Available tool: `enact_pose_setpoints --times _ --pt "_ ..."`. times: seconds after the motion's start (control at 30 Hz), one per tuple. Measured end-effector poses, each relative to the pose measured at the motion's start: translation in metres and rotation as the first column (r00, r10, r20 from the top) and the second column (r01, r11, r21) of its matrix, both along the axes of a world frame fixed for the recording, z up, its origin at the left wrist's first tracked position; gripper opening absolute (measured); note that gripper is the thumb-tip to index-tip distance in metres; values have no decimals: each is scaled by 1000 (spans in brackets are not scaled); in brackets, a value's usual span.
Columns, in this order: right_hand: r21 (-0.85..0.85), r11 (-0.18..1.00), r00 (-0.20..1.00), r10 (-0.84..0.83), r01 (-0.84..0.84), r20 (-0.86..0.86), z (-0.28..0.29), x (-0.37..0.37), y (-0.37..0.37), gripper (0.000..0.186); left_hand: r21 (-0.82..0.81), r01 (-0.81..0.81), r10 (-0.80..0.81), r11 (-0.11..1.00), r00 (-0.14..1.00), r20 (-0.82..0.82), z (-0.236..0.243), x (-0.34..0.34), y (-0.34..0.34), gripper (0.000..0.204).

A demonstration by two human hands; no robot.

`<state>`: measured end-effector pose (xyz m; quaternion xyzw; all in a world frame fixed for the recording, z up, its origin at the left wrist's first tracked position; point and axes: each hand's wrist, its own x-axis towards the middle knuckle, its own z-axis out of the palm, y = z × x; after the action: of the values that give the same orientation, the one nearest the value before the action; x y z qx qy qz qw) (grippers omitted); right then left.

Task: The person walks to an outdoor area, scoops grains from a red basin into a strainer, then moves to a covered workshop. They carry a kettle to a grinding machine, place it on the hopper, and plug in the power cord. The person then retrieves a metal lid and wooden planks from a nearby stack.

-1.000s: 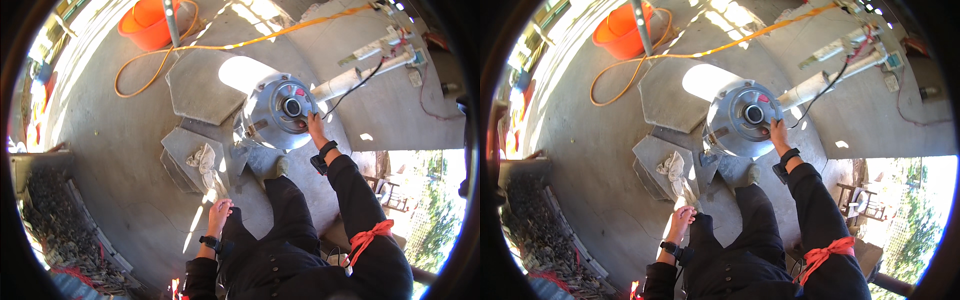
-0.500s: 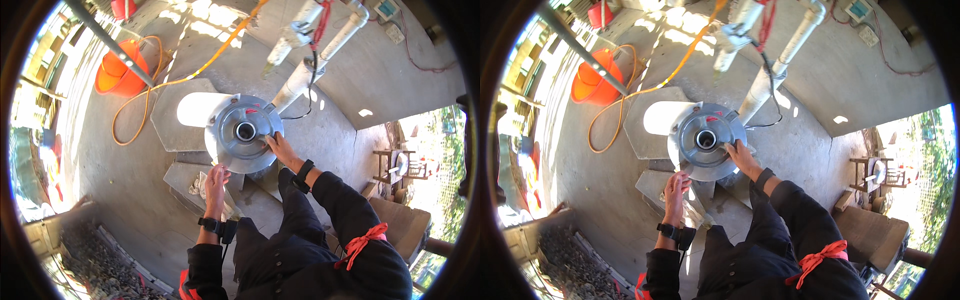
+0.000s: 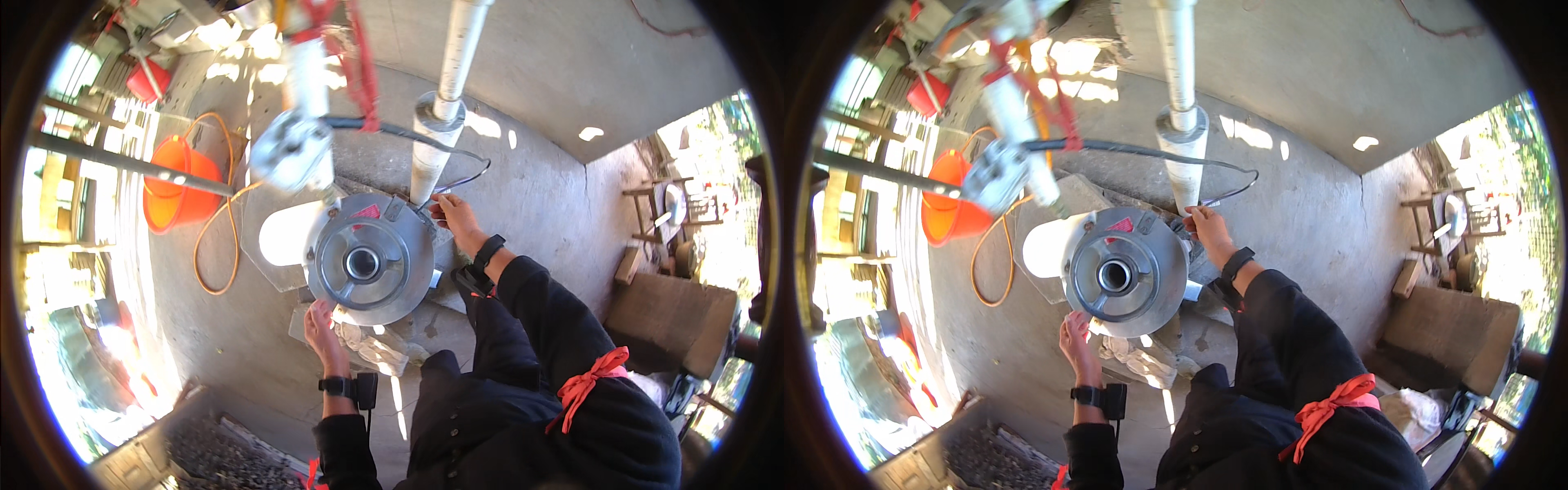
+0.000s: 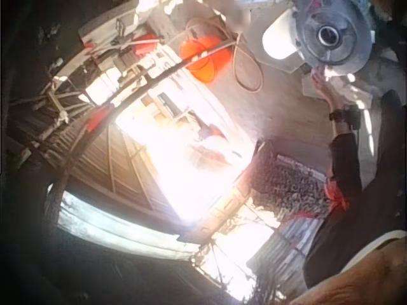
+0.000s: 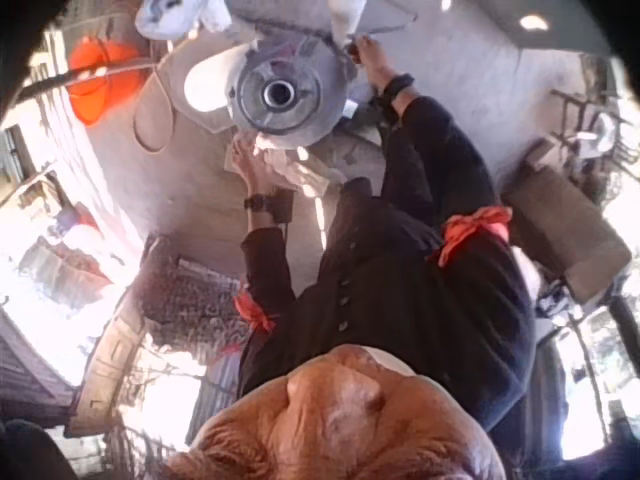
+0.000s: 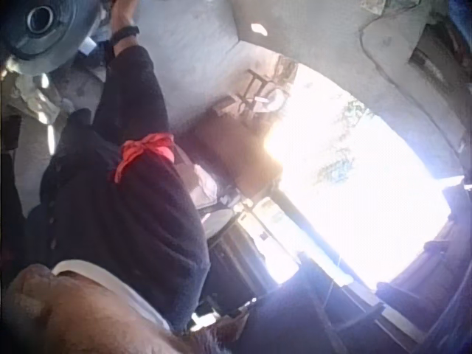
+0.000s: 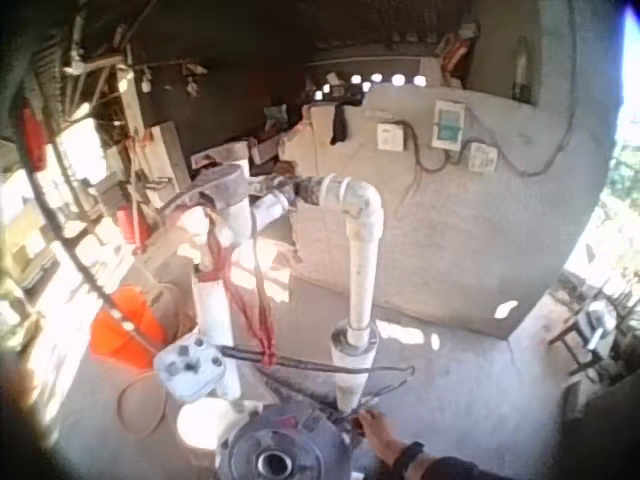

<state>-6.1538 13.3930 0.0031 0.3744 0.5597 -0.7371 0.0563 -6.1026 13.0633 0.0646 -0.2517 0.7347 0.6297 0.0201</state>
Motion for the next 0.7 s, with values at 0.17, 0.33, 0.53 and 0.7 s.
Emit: enact_pose_setpoints --times 0.17,0.33,0.53,0.7 --pt "-66 998 999 23 -21 28 -20 13 -2 24 223 95 -114 970 991 76 11 -10 24 38" --pt "231 966 962 167 -115 -218 20 36 -13 22 392 -60 -26 918 977 210 0 -18 61 37" --pt "335 868 843 463 -368 -274 75 38 -23 32 160 -199 155 967 955 255 -6 -24 82 30" --pt "578 691 785 605 -434 -134 76 19 -50 49 139 -203 164 969 955 249 1 -26 87 27"
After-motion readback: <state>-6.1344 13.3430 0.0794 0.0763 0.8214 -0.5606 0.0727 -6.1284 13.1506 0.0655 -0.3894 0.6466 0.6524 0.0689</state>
